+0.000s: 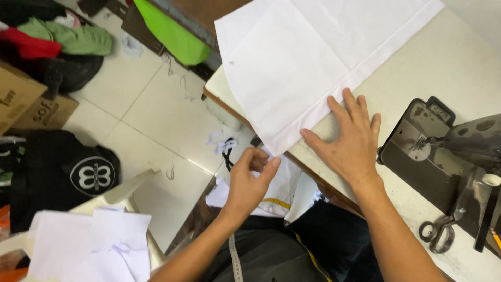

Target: Measuring, folding, and trimming white fabric components on a sewing machine table.

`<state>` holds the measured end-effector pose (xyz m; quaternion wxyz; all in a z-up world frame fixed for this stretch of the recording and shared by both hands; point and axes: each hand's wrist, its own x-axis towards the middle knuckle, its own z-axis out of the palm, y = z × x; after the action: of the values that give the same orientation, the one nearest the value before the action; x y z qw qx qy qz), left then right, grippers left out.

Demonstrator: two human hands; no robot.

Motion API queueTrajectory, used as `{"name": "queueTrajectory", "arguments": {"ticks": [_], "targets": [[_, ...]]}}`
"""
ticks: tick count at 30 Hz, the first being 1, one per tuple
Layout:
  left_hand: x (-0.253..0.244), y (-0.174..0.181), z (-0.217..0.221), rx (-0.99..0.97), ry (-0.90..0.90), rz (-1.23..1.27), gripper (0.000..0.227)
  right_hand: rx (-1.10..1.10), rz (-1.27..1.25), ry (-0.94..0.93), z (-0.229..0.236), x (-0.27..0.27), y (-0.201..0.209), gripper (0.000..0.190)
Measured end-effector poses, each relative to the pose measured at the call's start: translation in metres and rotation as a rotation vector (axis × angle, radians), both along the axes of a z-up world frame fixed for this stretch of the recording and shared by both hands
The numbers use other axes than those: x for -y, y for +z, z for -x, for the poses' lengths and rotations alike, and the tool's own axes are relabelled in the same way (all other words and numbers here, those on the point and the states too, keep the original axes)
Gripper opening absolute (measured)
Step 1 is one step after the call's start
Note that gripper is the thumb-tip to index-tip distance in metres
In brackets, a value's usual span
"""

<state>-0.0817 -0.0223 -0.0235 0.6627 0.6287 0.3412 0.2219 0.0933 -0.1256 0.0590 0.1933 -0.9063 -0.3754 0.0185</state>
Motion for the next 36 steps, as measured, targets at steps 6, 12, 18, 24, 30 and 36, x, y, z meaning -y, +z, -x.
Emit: {"name": "queueTrajectory", "arguments": {"ticks": [6,12,18,24,30,36], "targets": [[-0.005,0.024,-0.026,-0.058,-0.119,0.340,0.043,-0.029,0.015,-0.012,0.007,0.004,0.001,0.086],[-0.006,0.015,-0.028,-0.016,-0.122,0.332,0.036,-0.085,0.053,-0.033,0.003,0.004,0.009,0.091],[-0.008,0.006,-0.024,-0.017,-0.154,0.313,0.035,-0.108,0.082,-0.068,-0.002,0.005,0.015,0.097],[-0.005,0.007,-0.027,-0.039,-0.136,0.313,0.036,-0.065,-0.003,-0.071,-0.053,0.014,0.001,0.067],[-0.008,0.028,-0.029,-0.096,-0.172,0.275,0.045,0.117,0.012,-0.095,-0.091,0.014,0.001,0.050],[-0.008,0.033,-0.025,-0.034,-0.191,0.415,0.037,0.137,0.027,0.158,-0.004,0.021,-0.013,0.066]]}}
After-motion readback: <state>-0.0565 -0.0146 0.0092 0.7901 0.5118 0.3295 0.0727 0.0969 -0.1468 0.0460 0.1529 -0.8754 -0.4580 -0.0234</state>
